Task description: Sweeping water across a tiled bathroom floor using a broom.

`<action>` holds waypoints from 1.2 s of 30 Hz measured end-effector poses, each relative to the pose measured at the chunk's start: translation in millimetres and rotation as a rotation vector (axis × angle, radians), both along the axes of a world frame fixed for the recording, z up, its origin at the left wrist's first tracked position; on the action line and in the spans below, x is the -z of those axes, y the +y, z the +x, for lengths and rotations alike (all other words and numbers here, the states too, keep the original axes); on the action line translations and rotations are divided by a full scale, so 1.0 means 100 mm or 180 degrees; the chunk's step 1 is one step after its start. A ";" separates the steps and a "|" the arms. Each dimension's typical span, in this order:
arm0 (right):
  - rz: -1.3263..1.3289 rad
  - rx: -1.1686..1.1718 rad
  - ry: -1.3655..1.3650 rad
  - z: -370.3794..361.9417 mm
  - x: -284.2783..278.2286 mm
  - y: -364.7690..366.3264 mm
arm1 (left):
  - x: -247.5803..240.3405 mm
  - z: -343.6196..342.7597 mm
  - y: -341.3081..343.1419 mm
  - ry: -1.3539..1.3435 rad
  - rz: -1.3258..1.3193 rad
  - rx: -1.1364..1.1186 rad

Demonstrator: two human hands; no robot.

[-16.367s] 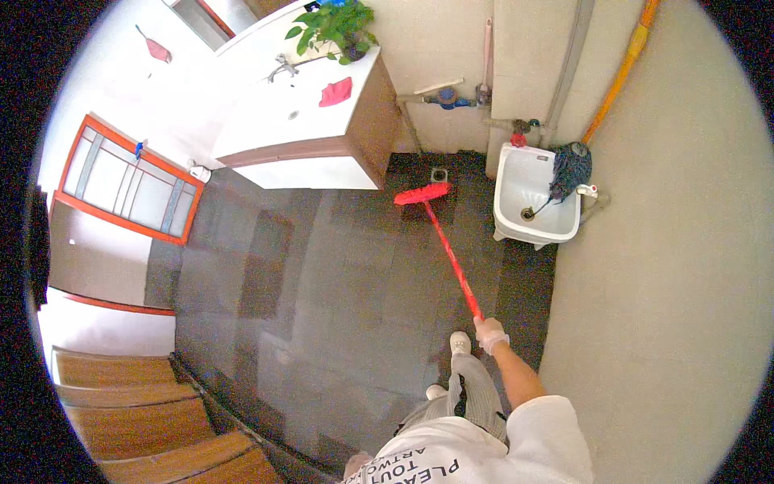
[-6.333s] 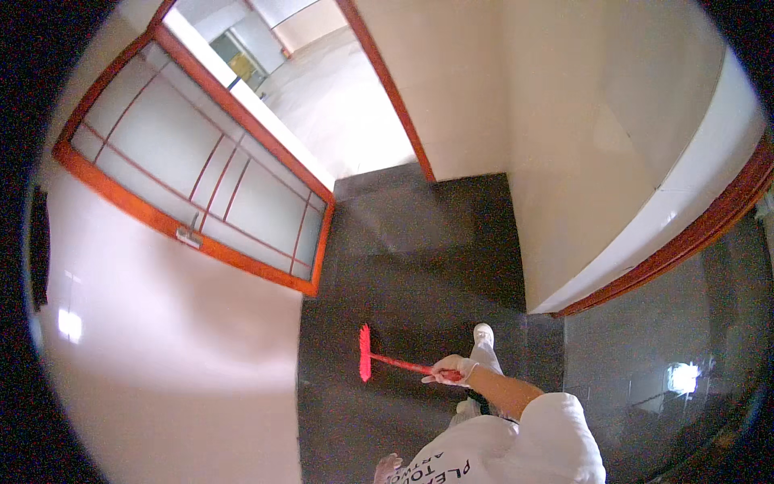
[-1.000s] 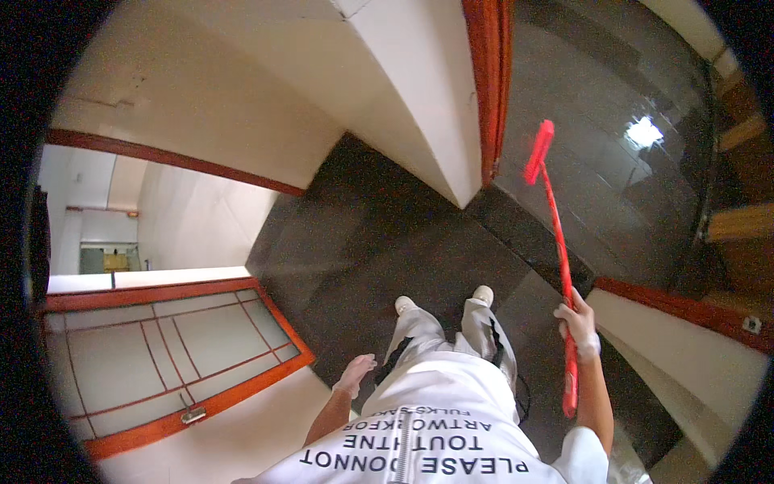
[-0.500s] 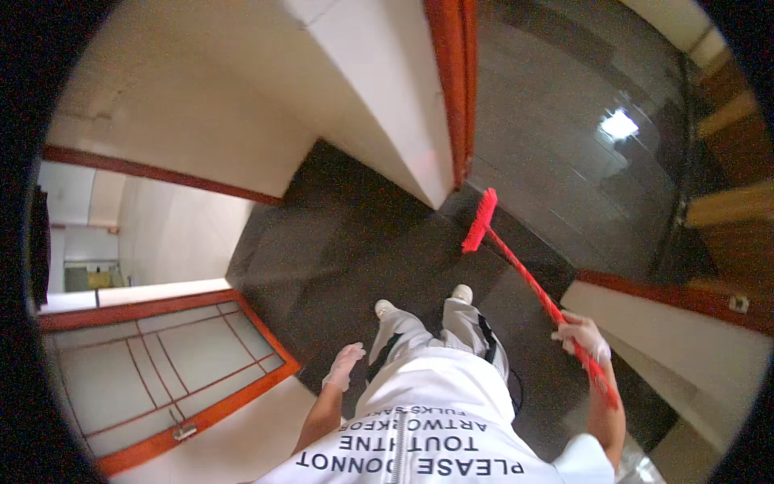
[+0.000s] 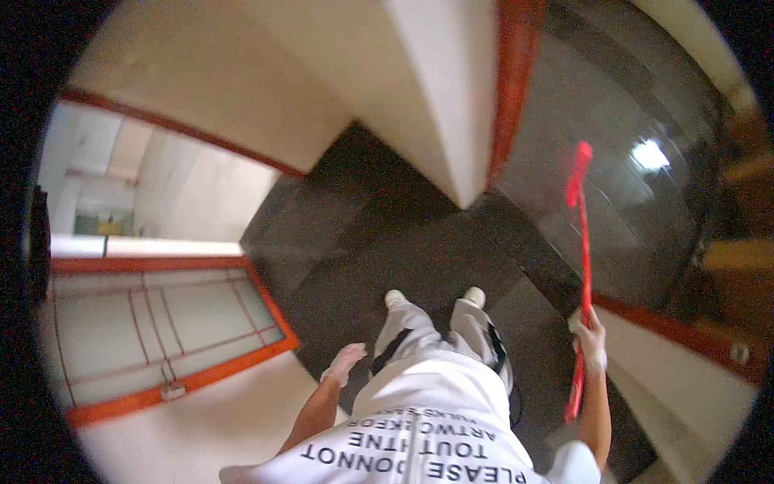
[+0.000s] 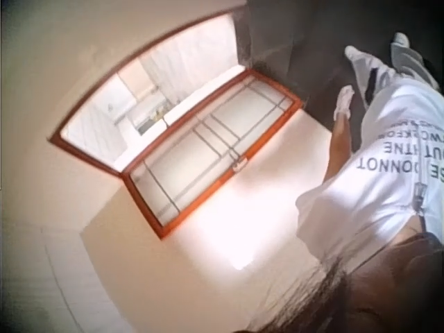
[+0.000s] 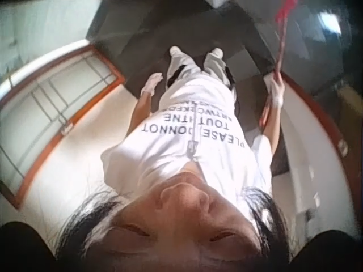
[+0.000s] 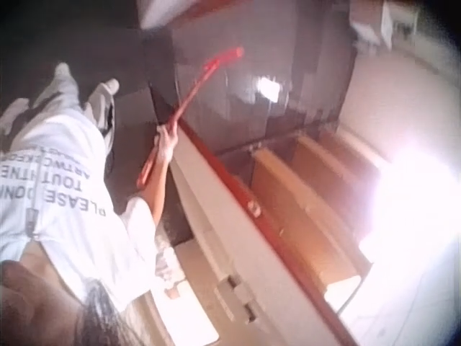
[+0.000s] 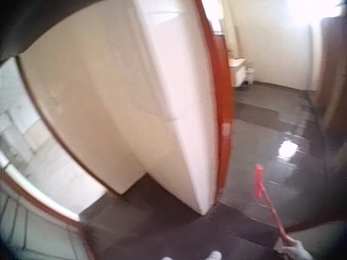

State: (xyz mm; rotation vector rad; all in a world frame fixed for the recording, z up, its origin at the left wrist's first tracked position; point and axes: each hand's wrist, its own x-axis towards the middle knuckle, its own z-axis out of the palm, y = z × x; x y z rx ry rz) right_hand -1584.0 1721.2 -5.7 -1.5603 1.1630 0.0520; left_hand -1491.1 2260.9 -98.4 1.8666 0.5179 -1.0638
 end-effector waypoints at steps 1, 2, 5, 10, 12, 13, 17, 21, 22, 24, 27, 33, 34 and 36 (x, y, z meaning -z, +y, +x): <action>0.0477 0.0225 -0.0061 -0.01 -0.07 0.06 | 0.01 0.02 0.01 0.0024 -0.0382 -0.0116; 0.0690 0.0278 -0.0391 0.00 -0.13 0.13 | 0.04 0.05 -0.01 -0.0115 -0.0135 0.0136; 0.1576 0.0972 -0.0455 0.00 -0.39 0.38 | 0.03 0.15 -0.11 -0.0366 0.0468 0.0769; 0.3297 0.1549 -0.0333 0.20 -0.76 0.68 | -0.12 0.15 -0.11 -0.0204 0.0133 0.0555; 0.6569 0.1083 -0.0154 0.35 -0.86 0.83 | -0.11 0.08 0.00 0.0036 -0.0010 -0.0014; 0.6504 0.1285 0.0134 0.45 -0.86 0.94 | -0.08 0.00 0.07 0.0364 -0.0046 -0.0487; 0.6451 0.1765 0.0808 0.97 -0.83 1.49 | 0.25 -0.11 0.57 -0.0176 0.0678 0.2250; 0.4859 0.0876 0.0583 1.69 -0.54 2.46 | 0.37 -0.28 1.16 0.0263 0.0388 0.0553; 0.4556 0.0575 0.0412 1.88 -0.49 2.69 | 0.36 -0.26 1.32 0.0348 0.0340 0.0323; 0.4561 0.0038 0.0399 2.37 -0.38 3.18 | 0.30 -0.18 1.61 0.0479 0.0291 0.0038; 0.4320 -0.0629 0.0631 3.14 -0.23 3.97 | 0.21 -0.10 2.00 0.0645 -0.0050 -0.1624; 0.5205 -0.0731 0.0823 4.31 0.22 5.49 | -0.11 -0.03 2.75 -0.0178 0.0535 -0.0064; 0.5360 -0.0758 0.0757 4.41 0.31 5.73 | -0.20 0.03 2.78 -0.0358 0.1279 0.1050; 0.5503 -0.0613 0.0744 4.48 0.48 6.26 | -0.39 0.25 2.75 -0.0129 0.0370 -0.1496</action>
